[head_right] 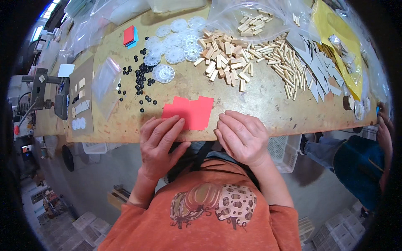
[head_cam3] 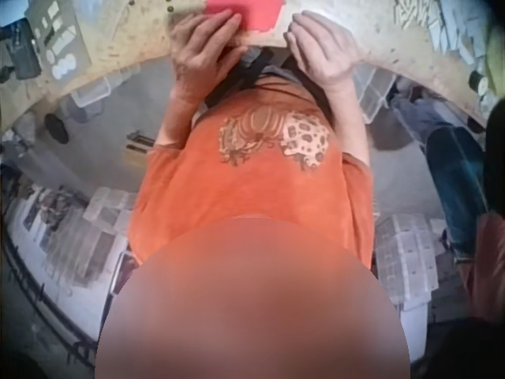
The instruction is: The person assembles small craft kits by placing black beads, wooden sticks, and white discs into clear plastic bags, then adds colored paper pieces. The person handles items one at a time and arranges them on a cluttered workbench.
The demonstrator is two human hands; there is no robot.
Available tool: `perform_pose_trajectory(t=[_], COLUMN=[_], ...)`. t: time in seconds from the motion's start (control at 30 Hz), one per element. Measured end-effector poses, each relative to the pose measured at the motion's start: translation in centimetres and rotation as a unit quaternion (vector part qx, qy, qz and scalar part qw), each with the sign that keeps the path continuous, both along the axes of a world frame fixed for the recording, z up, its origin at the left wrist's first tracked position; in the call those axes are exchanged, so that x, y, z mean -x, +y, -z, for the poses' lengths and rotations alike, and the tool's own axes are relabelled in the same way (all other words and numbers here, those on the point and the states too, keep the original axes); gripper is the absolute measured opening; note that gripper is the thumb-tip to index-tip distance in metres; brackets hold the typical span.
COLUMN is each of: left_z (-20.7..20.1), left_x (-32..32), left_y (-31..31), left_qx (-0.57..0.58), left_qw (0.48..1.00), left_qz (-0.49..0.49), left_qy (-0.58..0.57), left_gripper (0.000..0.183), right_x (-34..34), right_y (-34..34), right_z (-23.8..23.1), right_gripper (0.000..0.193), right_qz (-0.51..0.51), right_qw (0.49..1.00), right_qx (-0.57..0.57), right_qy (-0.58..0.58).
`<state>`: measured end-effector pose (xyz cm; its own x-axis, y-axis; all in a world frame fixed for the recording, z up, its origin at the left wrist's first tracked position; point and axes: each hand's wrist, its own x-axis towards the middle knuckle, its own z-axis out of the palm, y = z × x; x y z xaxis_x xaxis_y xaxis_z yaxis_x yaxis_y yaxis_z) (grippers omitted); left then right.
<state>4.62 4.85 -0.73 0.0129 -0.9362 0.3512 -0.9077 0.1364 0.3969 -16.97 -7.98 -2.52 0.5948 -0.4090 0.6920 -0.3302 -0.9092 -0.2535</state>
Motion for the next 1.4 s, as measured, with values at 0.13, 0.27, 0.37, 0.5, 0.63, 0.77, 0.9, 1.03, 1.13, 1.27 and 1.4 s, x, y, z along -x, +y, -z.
perform_pose_trajectory(t=[0.13,0.27,0.37,0.5,0.63,0.77,0.9,1.03,1.13,1.27,1.4], left_z=[0.0,-0.6,-0.3,-0.2,-0.1,-0.2,0.0,-0.1,1.3,1.3,0.0], left_x=[0.0,0.0,0.1,0.2,0.3,0.0,1.0,2.8,3.1,2.7,2.9], left_y=[0.1,0.0,0.2,0.4,0.5,0.5,0.4,-0.6,-0.5,-0.5,-1.3], left_qx=[-0.004,-0.036,-0.054,-0.064,-0.056,-0.036,0.037,-0.024,0.043,0.076,0.035], left_qw=[1.0,0.998,0.996,0.995,0.994,0.997,0.999,0.998,0.998,0.997,0.999], left_qz=[-0.014,-0.009,-0.037,-0.058,-0.069,-0.051,0.02,0.04,0.034,0.015,-0.007], left_qy=[0.0,-0.045,-0.052,-0.053,-0.057,-0.045,-0.03,-0.03,-0.02,-0.013,-0.006], left_gripper=[0.058,0.062,0.065,0.067,0.066,0.062,0.056,0.05,0.049,0.048,0.043], right_x=[0.2,-0.3,-0.5,-0.5,-0.1,0.1,0.6,0.3,-0.2,-0.1,0.4], right_y=[0.2,0.7,1.2,1.5,1.6,1.8,2.0,2.3,2.6,2.5,2.4], right_z=[-0.3,-2.3,-2.3,-2.1,-1.9,-2.1,-0.9,-1.1,-1.5,-1.2,-1.1], right_gripper=[0.025,0.039,0.05,0.054,0.055,0.053,0.054,0.056,0.059,0.061,0.061], right_qz=[0.008,0.035,0.027,0.005,-0.01,-0.011,-0.009,0.032,0.063,0.061,0.043], right_qw=[0.999,0.99,0.978,0.968,0.971,0.971,0.979,0.978,0.97,0.972,0.976], right_qx=[-0.032,-0.082,-0.082,-0.077,-0.064,-0.058,-0.08,-0.115,-0.116,-0.109,-0.11], right_qy=[0.022,0.108,0.189,0.238,0.232,0.231,0.186,0.17,0.206,0.201,0.186])
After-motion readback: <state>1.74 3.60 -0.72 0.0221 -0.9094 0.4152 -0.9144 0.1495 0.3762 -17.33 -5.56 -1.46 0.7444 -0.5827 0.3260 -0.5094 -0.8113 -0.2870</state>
